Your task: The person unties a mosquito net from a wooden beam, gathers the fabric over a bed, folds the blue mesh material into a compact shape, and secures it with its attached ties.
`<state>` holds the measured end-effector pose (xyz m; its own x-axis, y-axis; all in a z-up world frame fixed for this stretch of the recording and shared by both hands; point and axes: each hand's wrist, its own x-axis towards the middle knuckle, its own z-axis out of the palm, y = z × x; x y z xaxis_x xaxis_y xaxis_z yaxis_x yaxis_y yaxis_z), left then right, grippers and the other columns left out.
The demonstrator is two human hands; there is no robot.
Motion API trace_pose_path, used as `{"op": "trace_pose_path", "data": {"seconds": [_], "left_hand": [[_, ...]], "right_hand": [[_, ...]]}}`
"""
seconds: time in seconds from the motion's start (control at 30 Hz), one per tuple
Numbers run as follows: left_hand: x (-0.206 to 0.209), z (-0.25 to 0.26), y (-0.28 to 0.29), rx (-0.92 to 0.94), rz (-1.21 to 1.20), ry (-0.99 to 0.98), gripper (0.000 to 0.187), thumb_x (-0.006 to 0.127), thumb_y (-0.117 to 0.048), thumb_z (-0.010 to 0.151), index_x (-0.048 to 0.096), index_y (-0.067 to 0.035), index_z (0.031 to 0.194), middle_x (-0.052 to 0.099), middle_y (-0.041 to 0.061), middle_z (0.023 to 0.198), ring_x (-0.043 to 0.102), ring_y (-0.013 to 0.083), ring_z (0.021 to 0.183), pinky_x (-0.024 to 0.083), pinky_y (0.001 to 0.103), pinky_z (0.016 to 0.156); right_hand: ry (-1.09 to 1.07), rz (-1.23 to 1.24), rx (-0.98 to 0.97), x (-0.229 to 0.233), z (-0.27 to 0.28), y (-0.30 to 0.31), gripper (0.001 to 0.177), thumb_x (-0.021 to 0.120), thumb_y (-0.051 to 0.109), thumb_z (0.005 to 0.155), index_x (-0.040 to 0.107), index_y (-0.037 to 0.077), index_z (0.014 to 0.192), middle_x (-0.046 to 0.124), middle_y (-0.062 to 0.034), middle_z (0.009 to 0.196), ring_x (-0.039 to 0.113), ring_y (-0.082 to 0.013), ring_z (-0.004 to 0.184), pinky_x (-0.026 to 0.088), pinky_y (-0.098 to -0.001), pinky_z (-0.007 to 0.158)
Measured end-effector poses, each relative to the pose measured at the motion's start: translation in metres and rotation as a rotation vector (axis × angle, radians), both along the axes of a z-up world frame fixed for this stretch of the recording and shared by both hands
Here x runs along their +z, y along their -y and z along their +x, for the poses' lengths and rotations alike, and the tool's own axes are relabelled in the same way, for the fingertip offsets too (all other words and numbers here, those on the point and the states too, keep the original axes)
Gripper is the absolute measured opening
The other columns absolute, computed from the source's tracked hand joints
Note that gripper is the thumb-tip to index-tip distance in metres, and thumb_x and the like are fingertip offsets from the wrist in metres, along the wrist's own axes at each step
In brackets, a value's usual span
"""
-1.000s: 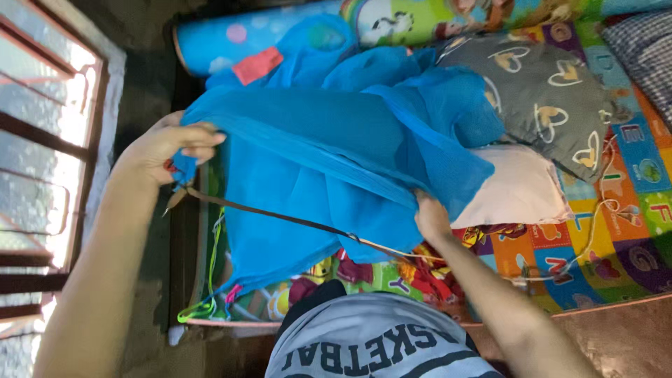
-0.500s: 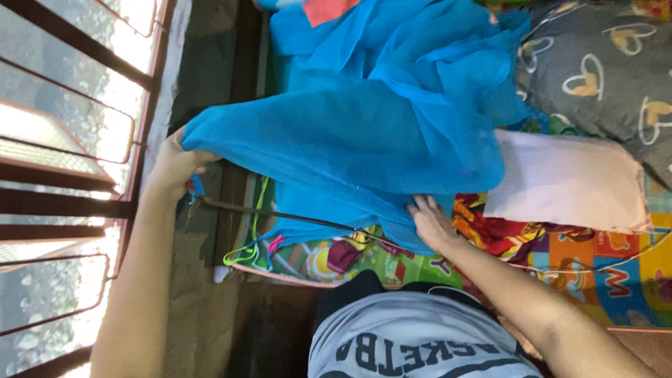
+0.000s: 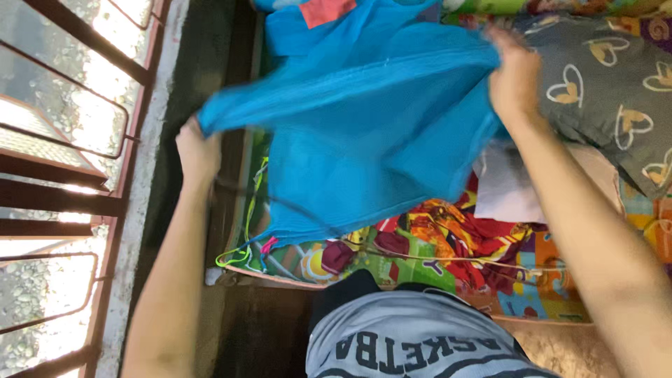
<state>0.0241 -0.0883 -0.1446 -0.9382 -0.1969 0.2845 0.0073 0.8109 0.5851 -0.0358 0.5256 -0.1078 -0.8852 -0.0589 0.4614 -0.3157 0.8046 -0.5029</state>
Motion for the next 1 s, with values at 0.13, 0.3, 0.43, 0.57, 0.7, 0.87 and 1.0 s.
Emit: {"op": "trace_pose_path", "data": {"seconds": [0.13,0.3,0.43,0.57,0.7,0.87,1.0], "left_hand": [[0.009,0.024,-0.014,0.183,-0.084,-0.04,0.021,0.069,-0.007,0.086,0.068,0.001,0.106,0.073,0.025,0.095,0.069,0.0461,0.095,0.055,0.055,0.079],[-0.09,0.093,-0.019,0.182,-0.289,0.754,0.039,0.081,-0.037,0.076,0.075,-0.005,0.097,0.073,0.024,0.102,0.072,0.0419,0.097,0.059,0.051,0.083],[-0.174,0.124,-0.028,0.194,-0.29,0.928,0.031,0.076,-0.032,0.08,0.076,-0.008,0.101,0.073,0.022,0.107,0.071,0.0405,0.101,0.058,0.051,0.088],[-0.255,0.131,-0.014,0.221,-0.266,0.836,0.019,0.06,-0.012,0.092,0.075,-0.007,0.103,0.071,0.02,0.111,0.069,0.0409,0.105,0.057,0.051,0.091],[-0.311,0.152,0.006,0.065,-0.253,0.658,0.038,0.058,-0.006,0.085,0.061,-0.004,0.123,0.063,0.019,0.127,0.059,0.0389,0.123,0.048,0.051,0.104],[-0.355,0.209,-0.029,0.071,-0.577,0.684,0.062,0.064,-0.012,0.081,0.042,-0.005,0.138,0.05,0.021,0.138,0.046,0.0393,0.131,0.032,0.057,0.109],[-0.388,0.226,-0.065,0.207,-0.429,0.919,0.052,0.062,-0.014,0.096,0.044,-0.004,0.144,0.056,0.016,0.136,0.055,0.0352,0.13,0.046,0.053,0.104]], "right_hand": [[-0.037,0.157,0.075,0.025,0.08,0.06,0.082,0.045,-0.024,0.074,0.058,0.009,0.148,0.054,-0.0188,0.156,0.041,-0.0393,0.152,0.032,-0.0509,0.127],[0.304,0.418,0.146,-0.06,0.107,0.05,0.084,0.055,-0.018,0.073,0.053,0.015,0.15,0.045,-0.0087,0.161,0.033,-0.0336,0.153,0.025,-0.0507,0.127],[0.429,0.552,0.2,-0.172,0.11,0.043,0.085,0.054,-0.017,0.075,0.051,0.02,0.152,0.042,-0.005,0.164,0.032,-0.0293,0.156,0.026,-0.0493,0.128],[0.662,0.555,0.232,-0.279,0.106,0.04,0.081,0.056,-0.011,0.076,0.052,0.02,0.15,0.046,-0.0081,0.158,0.038,-0.0333,0.147,0.033,-0.0492,0.118],[0.743,0.398,0.125,-0.329,0.093,0.044,0.071,0.053,-0.009,0.083,0.059,0.022,0.147,0.061,-0.0168,0.144,0.058,-0.0408,0.127,0.048,-0.0496,0.107],[0.946,0.365,0.028,-0.327,0.076,0.042,0.066,0.053,-0.006,0.088,0.061,0.026,0.145,0.071,-0.0227,0.123,0.069,-0.0438,0.107,0.054,-0.0512,0.098],[0.907,0.381,0.217,-0.338,0.061,0.019,0.073,0.054,-0.01,0.077,0.064,0.026,0.139,0.069,-0.0182,0.129,0.065,-0.0407,0.116,0.052,-0.0488,0.101]]}}
